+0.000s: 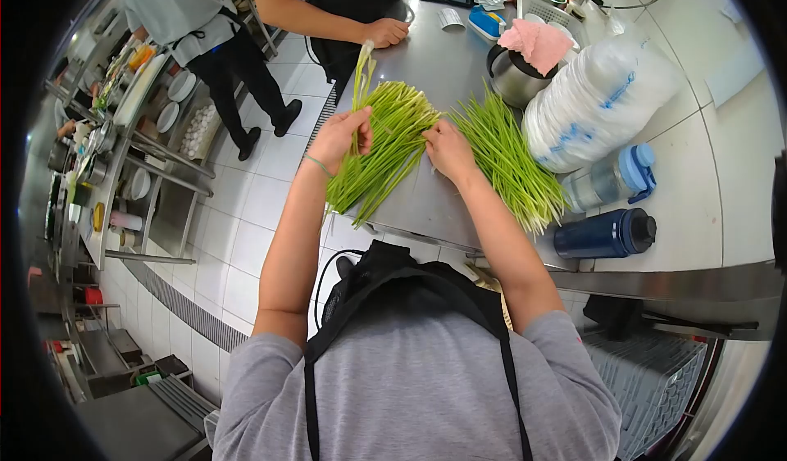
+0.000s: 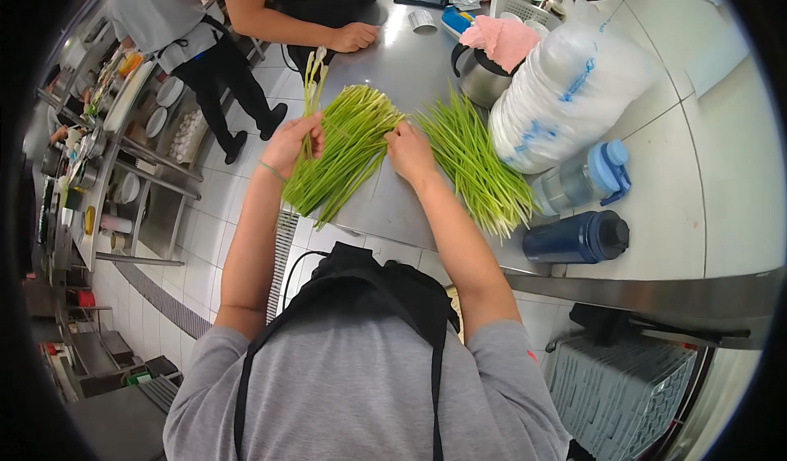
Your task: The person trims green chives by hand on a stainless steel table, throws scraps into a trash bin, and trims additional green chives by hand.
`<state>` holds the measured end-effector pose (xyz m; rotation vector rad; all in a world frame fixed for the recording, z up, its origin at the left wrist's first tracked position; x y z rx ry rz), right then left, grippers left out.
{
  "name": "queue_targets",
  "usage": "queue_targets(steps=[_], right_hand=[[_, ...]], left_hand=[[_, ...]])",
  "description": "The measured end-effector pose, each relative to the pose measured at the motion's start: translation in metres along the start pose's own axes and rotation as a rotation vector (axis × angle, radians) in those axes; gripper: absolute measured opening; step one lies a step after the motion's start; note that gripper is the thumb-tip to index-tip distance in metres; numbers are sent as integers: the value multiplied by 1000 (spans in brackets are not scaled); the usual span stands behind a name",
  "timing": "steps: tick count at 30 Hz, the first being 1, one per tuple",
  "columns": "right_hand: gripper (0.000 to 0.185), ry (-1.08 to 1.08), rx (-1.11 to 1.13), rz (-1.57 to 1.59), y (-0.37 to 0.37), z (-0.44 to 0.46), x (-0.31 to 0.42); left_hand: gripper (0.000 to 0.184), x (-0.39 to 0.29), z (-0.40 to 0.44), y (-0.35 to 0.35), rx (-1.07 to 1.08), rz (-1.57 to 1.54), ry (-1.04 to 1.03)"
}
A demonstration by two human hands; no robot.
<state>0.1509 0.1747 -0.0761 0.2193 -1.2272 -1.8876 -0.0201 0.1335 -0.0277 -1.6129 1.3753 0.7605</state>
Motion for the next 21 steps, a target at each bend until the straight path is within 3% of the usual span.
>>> queue_targets(steps=[5, 9, 11, 13, 19, 21], right_hand=[[8, 62, 55, 58, 9, 3, 5], [6, 53, 75, 279, 36, 3, 15], [7, 61, 40, 334, 54, 2, 21], [8, 64, 1, 384, 72, 2, 26], [12, -182, -68, 554, 96, -11, 8], [11, -304, -214, 847, 87, -20, -11]], left_hand=[[17, 28, 9, -6, 37, -45, 100], [19, 28, 15, -17, -67, 207, 25], [17, 22, 25, -28, -2, 203, -215], [19, 20, 22, -44, 44, 356, -202], [24, 20, 23, -64, 51, 728, -95], [25, 18, 20, -70, 60, 765, -98]])
Point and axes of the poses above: each hand's wrist, its own z-axis towards the middle knuckle, its own y-axis out of the back of the hand, x = y × z, the point moved 8 cm from there along z, towards the middle knuckle, and after that the axes turned 12 degrees about y, right-handed, at the moved point
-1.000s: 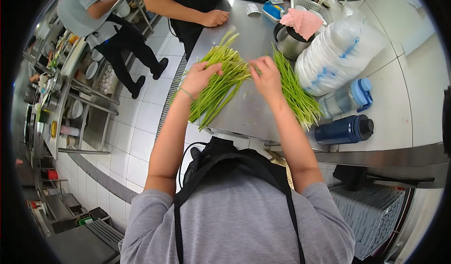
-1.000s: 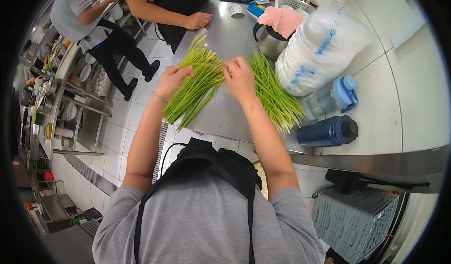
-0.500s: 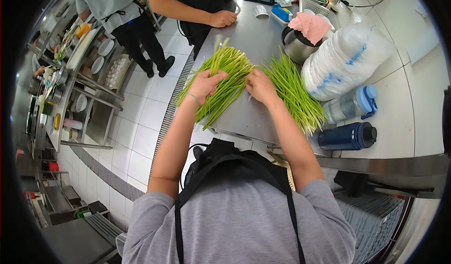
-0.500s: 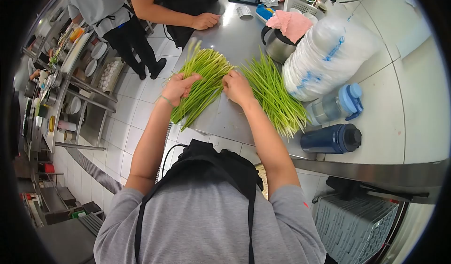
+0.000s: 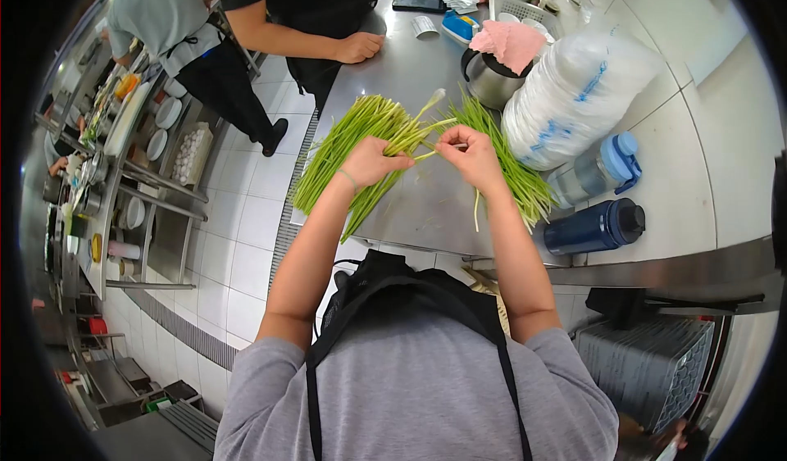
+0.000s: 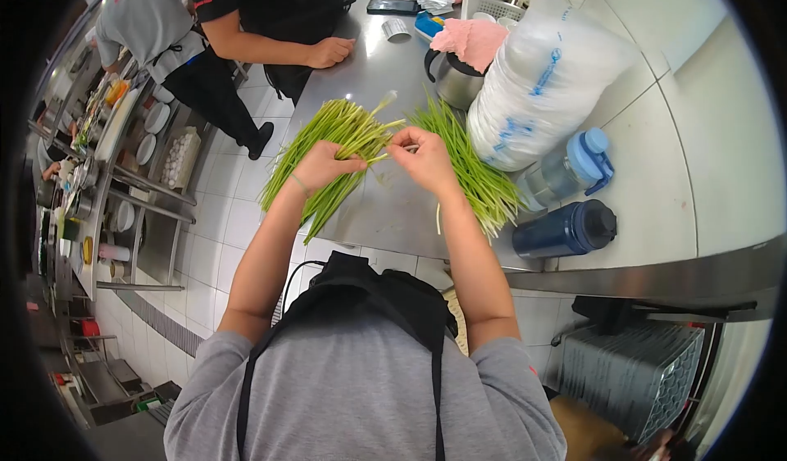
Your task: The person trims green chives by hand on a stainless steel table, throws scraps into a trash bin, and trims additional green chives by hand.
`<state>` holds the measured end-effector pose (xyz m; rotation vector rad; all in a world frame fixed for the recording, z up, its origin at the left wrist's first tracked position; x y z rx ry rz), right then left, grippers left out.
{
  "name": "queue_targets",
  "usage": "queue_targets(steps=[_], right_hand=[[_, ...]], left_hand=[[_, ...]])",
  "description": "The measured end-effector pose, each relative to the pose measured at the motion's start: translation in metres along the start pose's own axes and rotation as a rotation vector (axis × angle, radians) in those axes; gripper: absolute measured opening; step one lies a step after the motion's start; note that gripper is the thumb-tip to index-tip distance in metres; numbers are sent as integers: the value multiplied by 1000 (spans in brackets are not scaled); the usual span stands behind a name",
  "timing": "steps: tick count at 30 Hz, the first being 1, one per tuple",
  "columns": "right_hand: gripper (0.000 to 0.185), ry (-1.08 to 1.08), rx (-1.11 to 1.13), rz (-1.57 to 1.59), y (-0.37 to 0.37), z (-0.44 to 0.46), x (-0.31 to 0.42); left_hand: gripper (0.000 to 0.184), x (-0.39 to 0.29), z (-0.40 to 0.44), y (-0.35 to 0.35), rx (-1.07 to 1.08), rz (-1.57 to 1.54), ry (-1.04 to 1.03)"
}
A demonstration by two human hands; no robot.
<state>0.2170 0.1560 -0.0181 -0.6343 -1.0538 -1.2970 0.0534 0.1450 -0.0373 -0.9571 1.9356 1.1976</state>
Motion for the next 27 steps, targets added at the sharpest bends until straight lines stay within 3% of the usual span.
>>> queue_targets(steps=[3, 6, 9, 12, 16, 18, 19, 21, 24, 27], right_hand=[[9, -170, -129, 230, 9, -7, -22], [5, -173, -278, 457, 13, -9, -20], [4, -191, -443, 622, 22, -13, -22], [4, -144, -588, 712, 38, -16, -19], [6, -4, -525, 687, 55, -19, -19], [10, 0, -223, 574, 41, -17, -14], [10, 0, -225, 572, 31, -16, 3], [15, 540, -13, -618, -5, -20, 78], [15, 549, 133, -898, -20, -31, 72], [11, 449, 3, -895, 9, -43, 61]], left_hand=[[19, -3, -3, -2, 10, -55, 7], [18, -6, -5, -2, 45, -152, -46], [16, 0, -10, 0, 76, -176, 29], [15, 8, -12, 6, 79, -224, 1], [14, 20, -17, 14, 102, -307, 120], [14, 22, -18, 13, 116, -326, 145], [15, 22, -18, 13, 123, -292, 157], [15, 22, -17, 10, 134, -256, 169], [16, 10, -19, -1, 184, -211, 107], [17, -3, -30, 12, 122, -270, 112]])
Point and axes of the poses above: each hand's wrist, its own z-axis towards the middle knuckle, its own y-axis out of the back of the hand, x = y × z, the point moved 8 cm from there along z, towards the middle knuckle, and after that the axes turned 12 degrees about y, right-handed, at the moved point
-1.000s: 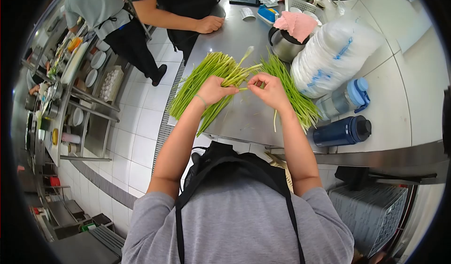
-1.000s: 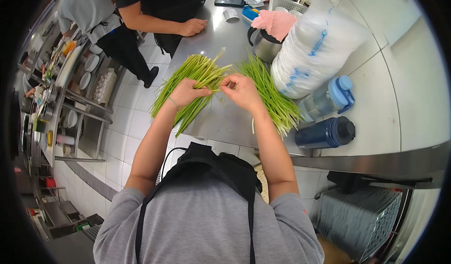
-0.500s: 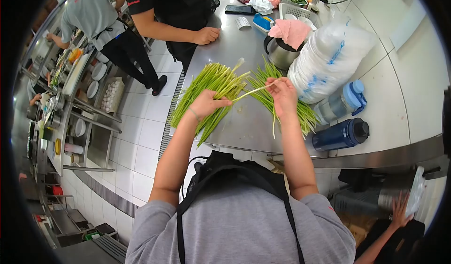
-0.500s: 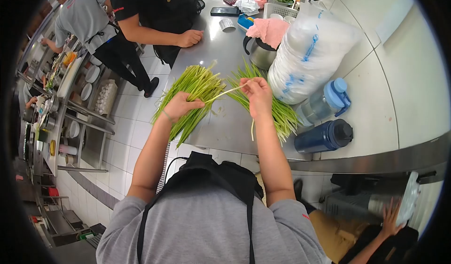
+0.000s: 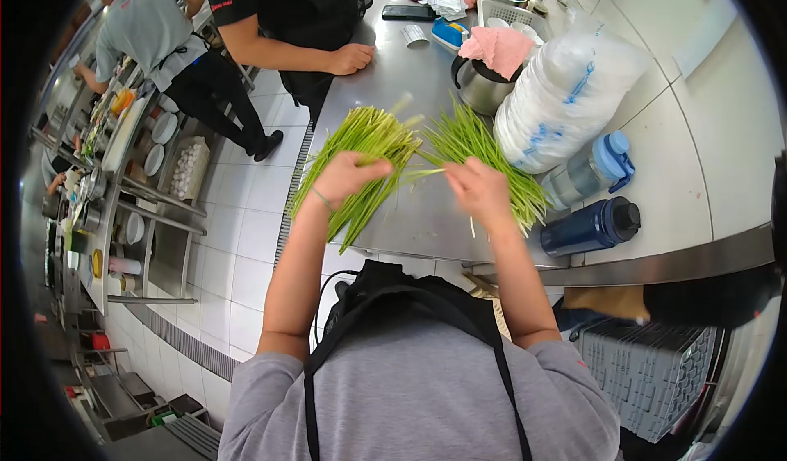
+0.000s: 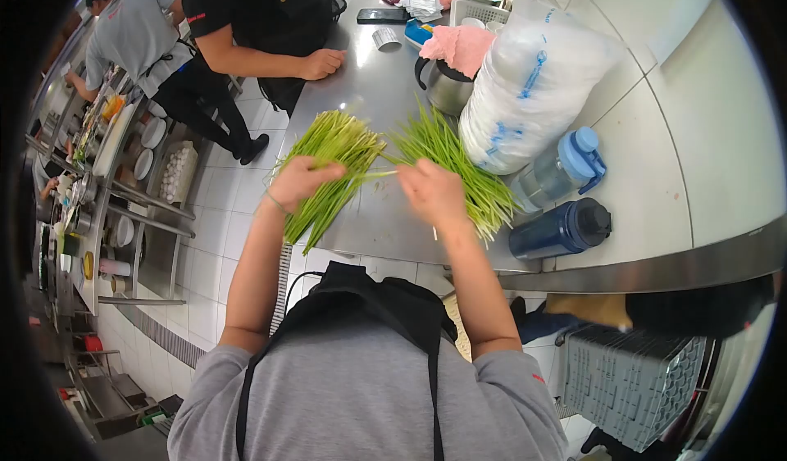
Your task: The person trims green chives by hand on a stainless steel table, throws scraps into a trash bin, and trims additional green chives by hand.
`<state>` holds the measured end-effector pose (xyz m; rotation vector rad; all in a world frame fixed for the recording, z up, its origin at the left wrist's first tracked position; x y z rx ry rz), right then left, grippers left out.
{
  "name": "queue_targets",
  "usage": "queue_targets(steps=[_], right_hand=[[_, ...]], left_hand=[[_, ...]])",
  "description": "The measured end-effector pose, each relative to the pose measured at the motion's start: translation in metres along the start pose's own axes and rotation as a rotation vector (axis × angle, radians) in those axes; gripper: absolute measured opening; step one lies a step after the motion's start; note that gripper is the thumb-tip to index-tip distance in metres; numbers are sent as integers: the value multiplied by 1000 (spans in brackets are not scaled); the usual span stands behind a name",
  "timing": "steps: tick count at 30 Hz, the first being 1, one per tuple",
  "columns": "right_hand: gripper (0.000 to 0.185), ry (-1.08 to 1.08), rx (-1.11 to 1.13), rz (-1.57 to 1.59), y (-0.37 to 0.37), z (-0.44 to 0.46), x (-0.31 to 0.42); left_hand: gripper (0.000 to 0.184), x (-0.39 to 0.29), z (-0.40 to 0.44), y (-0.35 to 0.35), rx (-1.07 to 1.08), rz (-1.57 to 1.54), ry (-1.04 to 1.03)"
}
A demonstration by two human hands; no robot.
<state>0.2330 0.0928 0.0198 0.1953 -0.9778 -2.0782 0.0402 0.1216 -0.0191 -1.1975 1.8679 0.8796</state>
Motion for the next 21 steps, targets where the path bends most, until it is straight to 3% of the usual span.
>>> queue_targets(steps=[2, 5, 7, 8, 10, 12, 14, 17, 21], right_hand=[[8, -154, -109, -92, 23, -17, -22], [8, -264, -190, -198, 60, -45, -45], [13, -513, 166, -463, 58, -72, -68], [13, -515, 167, -463, 55, -77, -68], [18, -482, 115, -486, 52, -82, -67], [20, -452, 83, -410, 45, -67, -55], [21, -396, 37, -278, 31, -53, -43], [20, -350, 55, -174, 7, -38, -24], [19, -343, 104, -79, -17, -36, -15]], left_hand=[[23, -3, -5, 51, -337, -83, -18], [20, 1, -13, 90, -235, -334, -124], [18, 4, -19, 102, -259, -416, -136], [19, 12, -13, 100, -217, -360, -87], [21, 5, -15, 67, -342, -147, -25], [25, 11, 15, 42, -416, 388, -256], [27, 24, 33, 13, -484, 575, -152], [29, 46, 50, -7, -512, 718, 1], [25, 55, 57, 0, -529, 726, -79]])
Point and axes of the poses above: each hand's wrist, its own z-axis towards the middle knuckle, its own y-axis out of the back of the hand, x = y × z, the point moved 8 cm from there along z, towards the middle knuckle, and after that the axes turned 12 degrees about y, right-handed, at the moved point
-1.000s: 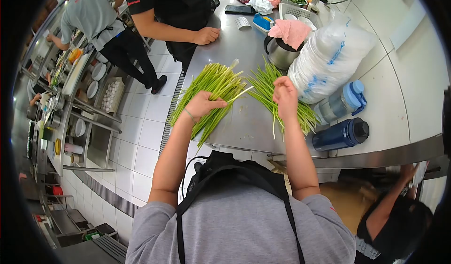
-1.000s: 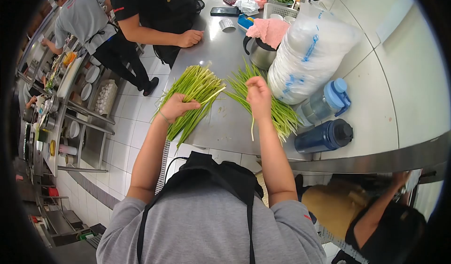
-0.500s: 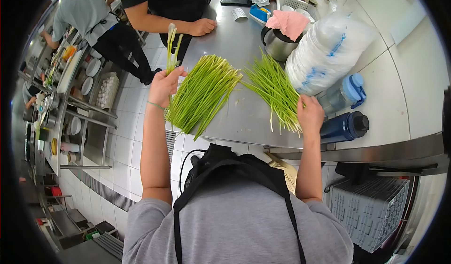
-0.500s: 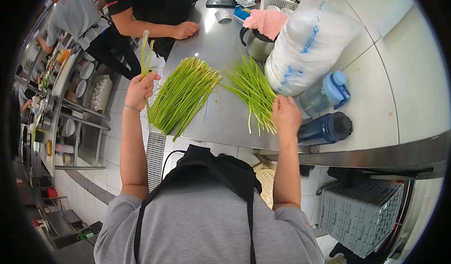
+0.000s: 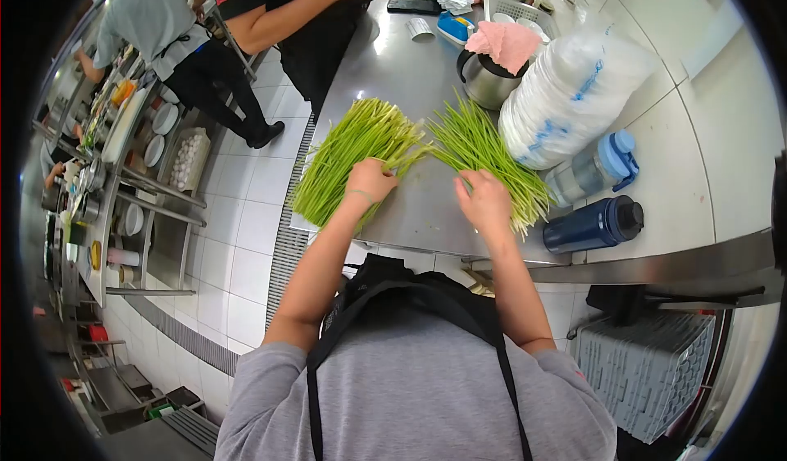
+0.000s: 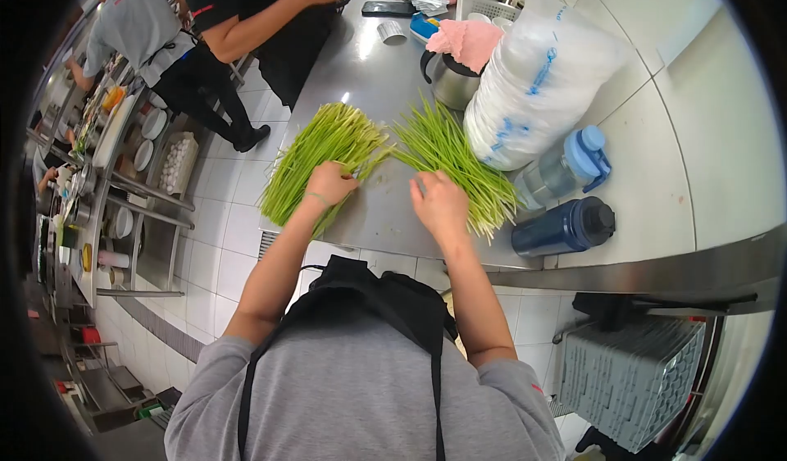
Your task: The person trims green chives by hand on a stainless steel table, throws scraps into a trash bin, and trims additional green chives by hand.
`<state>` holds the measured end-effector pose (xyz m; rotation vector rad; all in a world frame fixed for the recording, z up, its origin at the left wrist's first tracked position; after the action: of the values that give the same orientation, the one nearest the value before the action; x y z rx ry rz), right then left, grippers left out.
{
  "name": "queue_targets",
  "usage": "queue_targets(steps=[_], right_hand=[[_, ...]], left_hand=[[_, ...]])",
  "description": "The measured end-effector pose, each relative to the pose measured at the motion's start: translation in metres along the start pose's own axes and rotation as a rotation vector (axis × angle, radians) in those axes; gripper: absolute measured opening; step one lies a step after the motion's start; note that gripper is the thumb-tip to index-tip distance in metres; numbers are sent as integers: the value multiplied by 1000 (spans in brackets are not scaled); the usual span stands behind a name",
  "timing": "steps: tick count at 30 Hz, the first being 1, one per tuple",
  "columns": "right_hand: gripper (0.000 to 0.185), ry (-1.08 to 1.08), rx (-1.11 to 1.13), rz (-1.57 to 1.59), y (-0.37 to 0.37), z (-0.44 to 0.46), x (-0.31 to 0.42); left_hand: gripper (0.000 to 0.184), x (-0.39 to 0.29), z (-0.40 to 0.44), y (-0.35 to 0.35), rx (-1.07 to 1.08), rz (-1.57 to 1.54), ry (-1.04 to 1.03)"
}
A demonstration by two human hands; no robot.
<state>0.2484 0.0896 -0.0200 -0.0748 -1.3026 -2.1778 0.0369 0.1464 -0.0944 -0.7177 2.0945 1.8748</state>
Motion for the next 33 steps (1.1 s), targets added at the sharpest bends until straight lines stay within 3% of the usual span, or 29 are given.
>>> queue_targets(steps=[3, 5, 6, 8, 11, 14, 17, 19, 22, 28, 30, 33], right_hand=[[20, 25, -38, 129, -23, 0, -6], [21, -214, 62, 602, -58, -2, -22], [21, -216, 60, 603, -60, 3, -19], [21, -819, 230, 1318, -106, -16, -15], [18, -874, 139, 1536, -132, -11, -6], [17, -875, 152, 1527, -135, -5, 4], [16, -892, 175, 1502, -137, -5, 4], [15, -885, 183, 1494, -137, -2, 6], [14, -865, 178, 1493, -135, 4, 11], [13, -830, 159, 1444, -126, 15, 15], [12, -828, 141, 1450, -121, 15, 13], [11, -835, 148, 1415, -123, 11, 4]], left_hand=[[25, 0, -15, 21, 270, -396, 59], [22, 3, -23, 29, 306, -459, 60], [19, 3, -26, 31, 337, -527, 62], [17, 5, -30, 32, 348, -518, 62], [16, 9, -33, 27, 385, -567, 76], [16, 23, -33, 22, 433, -563, 155], [23, 35, -17, 26, 302, -658, 89], [25, 30, -11, 47, 58, -590, 43], [25, 10, -9, 57, -28, -511, 27], [21, -12, 4, 26, 163, -493, -78], [17, -7, 6, 15, 315, -728, 52], [12, -21, -13, 41, 329, -793, 165]])
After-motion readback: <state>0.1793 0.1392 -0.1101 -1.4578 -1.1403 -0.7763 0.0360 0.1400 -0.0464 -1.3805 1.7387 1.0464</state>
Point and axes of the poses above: each hand's wrist, its own z-axis towards the middle knuckle, its own y-axis out of the back of the hand, x = y × z, the point moved 8 cm from there along z, towards the middle knuckle, and after that the axes turned 12 degrees about y, right-handed, at the moved point
